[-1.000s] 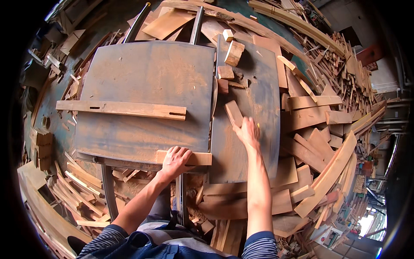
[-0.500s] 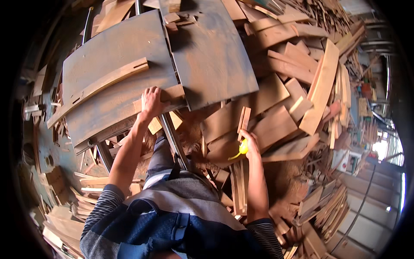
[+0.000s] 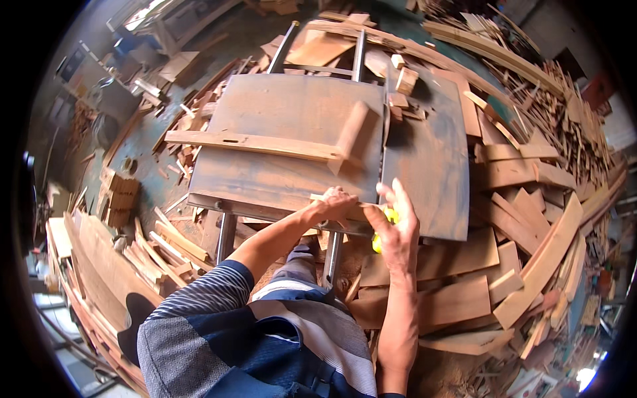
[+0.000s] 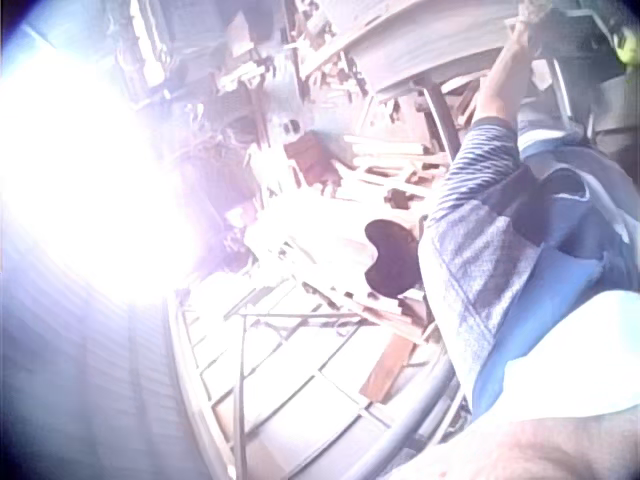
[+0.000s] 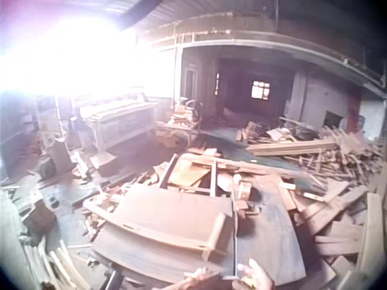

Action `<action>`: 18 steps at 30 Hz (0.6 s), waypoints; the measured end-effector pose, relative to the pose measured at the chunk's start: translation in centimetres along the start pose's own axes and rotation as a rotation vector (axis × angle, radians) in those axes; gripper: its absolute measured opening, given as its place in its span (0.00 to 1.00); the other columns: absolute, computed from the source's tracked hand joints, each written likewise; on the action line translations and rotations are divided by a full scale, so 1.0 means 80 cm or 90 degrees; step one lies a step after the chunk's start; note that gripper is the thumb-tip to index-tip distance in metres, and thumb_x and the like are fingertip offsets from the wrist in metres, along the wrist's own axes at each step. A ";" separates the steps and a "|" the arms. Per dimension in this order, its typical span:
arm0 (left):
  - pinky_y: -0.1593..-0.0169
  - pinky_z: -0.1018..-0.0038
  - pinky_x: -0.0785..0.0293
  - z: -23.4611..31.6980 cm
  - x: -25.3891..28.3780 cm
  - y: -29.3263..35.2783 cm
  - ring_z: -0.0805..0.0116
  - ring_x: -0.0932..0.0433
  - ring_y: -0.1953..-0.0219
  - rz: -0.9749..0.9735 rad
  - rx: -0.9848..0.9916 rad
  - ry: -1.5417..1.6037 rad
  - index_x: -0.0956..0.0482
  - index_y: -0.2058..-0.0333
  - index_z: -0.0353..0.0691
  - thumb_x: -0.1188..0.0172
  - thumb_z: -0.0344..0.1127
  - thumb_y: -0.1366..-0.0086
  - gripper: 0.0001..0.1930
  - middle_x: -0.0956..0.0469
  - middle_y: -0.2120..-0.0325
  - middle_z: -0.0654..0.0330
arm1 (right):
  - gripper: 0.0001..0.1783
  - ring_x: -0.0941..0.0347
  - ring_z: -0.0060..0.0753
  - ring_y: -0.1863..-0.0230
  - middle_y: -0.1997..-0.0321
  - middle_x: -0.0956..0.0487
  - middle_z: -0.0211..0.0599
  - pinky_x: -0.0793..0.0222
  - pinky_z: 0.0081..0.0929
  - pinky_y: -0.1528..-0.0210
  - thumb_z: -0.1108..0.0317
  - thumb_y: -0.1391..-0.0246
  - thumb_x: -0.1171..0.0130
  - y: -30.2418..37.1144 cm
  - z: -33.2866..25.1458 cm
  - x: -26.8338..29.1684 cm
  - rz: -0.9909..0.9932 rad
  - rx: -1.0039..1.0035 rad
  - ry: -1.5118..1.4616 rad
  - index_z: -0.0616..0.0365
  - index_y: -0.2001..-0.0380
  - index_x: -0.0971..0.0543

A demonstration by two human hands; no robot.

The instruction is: The person measures different wood pieces by hand using a yellow tape measure, holding the tape across the length and width of several wood blocks and planks atop a dusty workbench.

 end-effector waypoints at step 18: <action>0.59 0.71 0.23 0.004 0.127 0.163 0.71 0.24 0.62 0.401 0.168 1.075 0.31 0.41 0.36 0.35 0.64 0.38 0.39 0.24 0.63 0.61 | 0.22 0.22 0.26 0.67 0.58 0.16 0.43 0.23 0.25 0.67 0.68 0.40 0.36 0.296 0.250 0.164 0.185 -0.414 -0.082 0.65 0.45 0.21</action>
Point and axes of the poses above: each hand's wrist, its own y-axis away from the middle knuckle, its own x-axis out of the back of the hand, z = x × y, the point moved 5 cm from there along -y, towards the middle knuckle
